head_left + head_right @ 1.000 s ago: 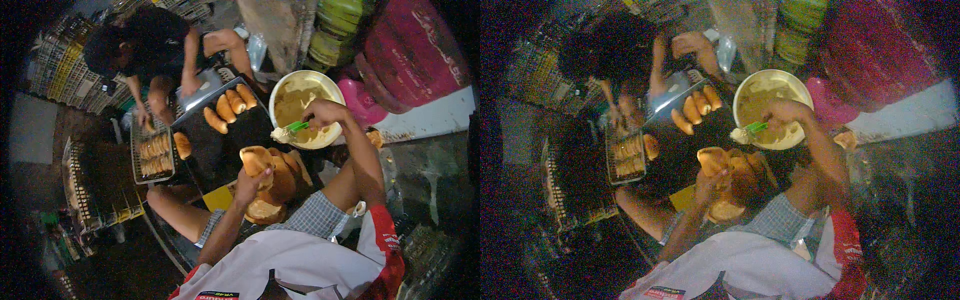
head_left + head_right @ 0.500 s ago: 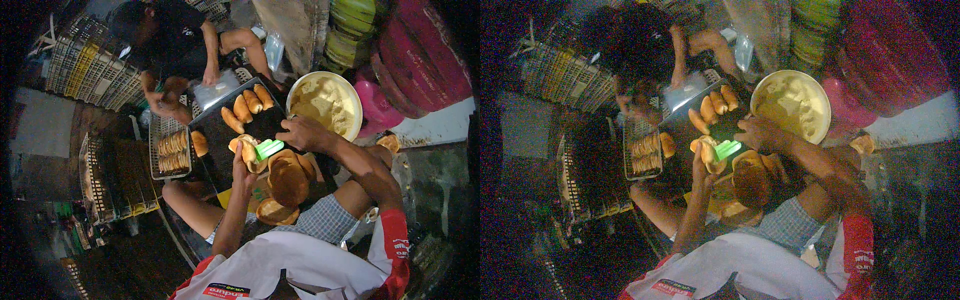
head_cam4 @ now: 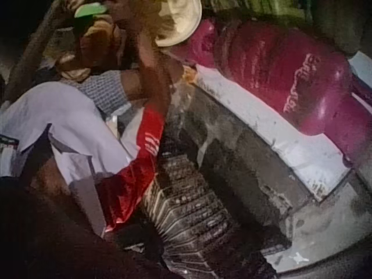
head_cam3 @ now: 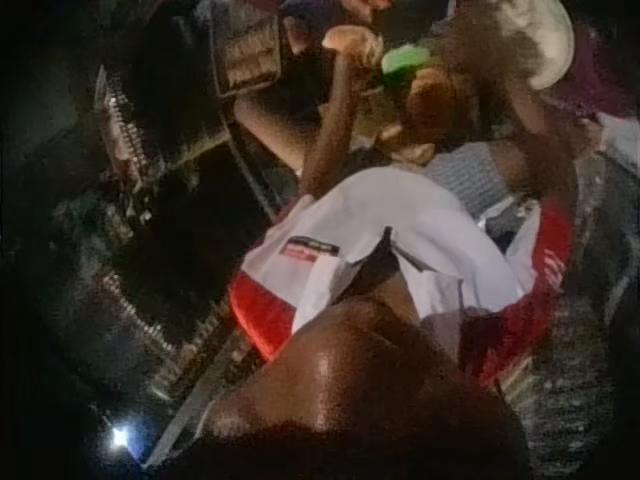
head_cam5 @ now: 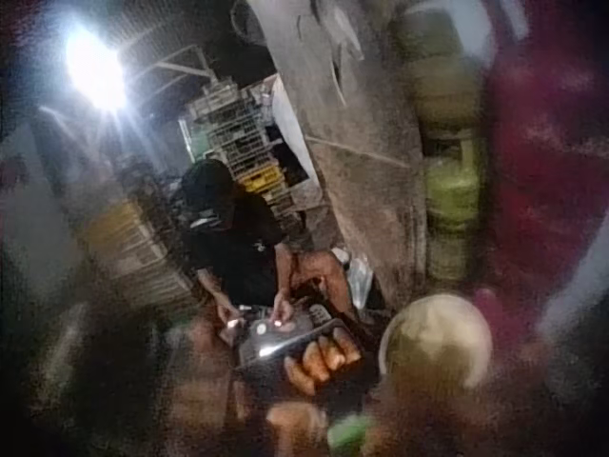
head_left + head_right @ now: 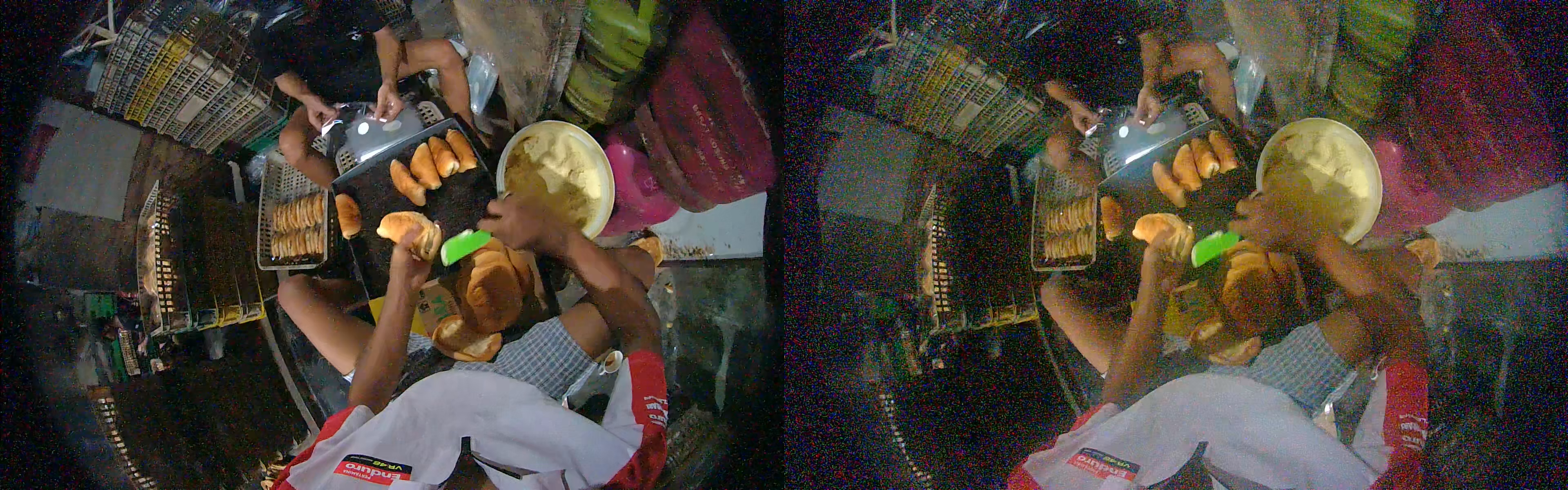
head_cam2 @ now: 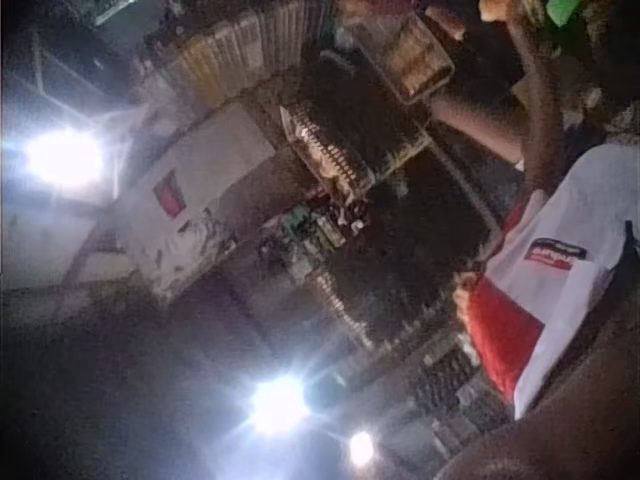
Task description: The person scoops a creamy spread from a bowl using a green spatula and spreads it onto the cut surfaces of small bread rolls. The person handles the rolls one at a time, applying the spread to each piece before placing them on the table.
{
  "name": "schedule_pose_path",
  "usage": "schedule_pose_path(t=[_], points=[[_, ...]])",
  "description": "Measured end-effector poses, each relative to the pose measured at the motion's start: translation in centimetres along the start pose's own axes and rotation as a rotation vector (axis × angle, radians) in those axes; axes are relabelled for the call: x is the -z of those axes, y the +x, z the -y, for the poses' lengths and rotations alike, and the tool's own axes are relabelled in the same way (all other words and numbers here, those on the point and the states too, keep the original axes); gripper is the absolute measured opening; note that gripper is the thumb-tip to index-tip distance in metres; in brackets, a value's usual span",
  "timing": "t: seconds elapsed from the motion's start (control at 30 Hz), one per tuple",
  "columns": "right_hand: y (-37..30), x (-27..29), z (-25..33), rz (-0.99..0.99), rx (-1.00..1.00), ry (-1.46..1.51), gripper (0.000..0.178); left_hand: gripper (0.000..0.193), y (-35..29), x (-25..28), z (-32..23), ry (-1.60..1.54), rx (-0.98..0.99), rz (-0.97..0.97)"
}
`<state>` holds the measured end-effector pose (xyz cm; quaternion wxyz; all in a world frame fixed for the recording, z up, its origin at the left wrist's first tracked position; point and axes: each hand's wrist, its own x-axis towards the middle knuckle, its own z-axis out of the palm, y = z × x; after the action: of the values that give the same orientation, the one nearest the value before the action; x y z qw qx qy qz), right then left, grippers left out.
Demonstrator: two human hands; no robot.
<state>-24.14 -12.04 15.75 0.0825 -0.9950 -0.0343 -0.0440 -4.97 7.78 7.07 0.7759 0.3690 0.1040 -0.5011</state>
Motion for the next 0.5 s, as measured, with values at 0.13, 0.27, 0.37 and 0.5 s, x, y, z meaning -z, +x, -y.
schedule_pose_path(t=[0.13,0.27,0.37,0.5], points=[[0.7,0.7,-2.4,-0.049,-0.234,0.173,0.028,0.041,3.4,5.4,-4.7,0.190,-0.076,0.052],[-0.5,2.3,-3.5,-0.080,-0.324,0.184,0.030,0.043,7.7,9.5,-2.5,1.339,-0.433,-0.019],[-1.5,2.0,-4.1,-0.088,-0.305,0.200,0.029,0.045,7.5,10.7,0.9,2.483,-0.575,-0.048],[-1.4,2.8,-4.3,0.053,-0.470,0.221,0.029,0.040,8.2,9.4,-0.4,2.276,-0.409,0.050]])
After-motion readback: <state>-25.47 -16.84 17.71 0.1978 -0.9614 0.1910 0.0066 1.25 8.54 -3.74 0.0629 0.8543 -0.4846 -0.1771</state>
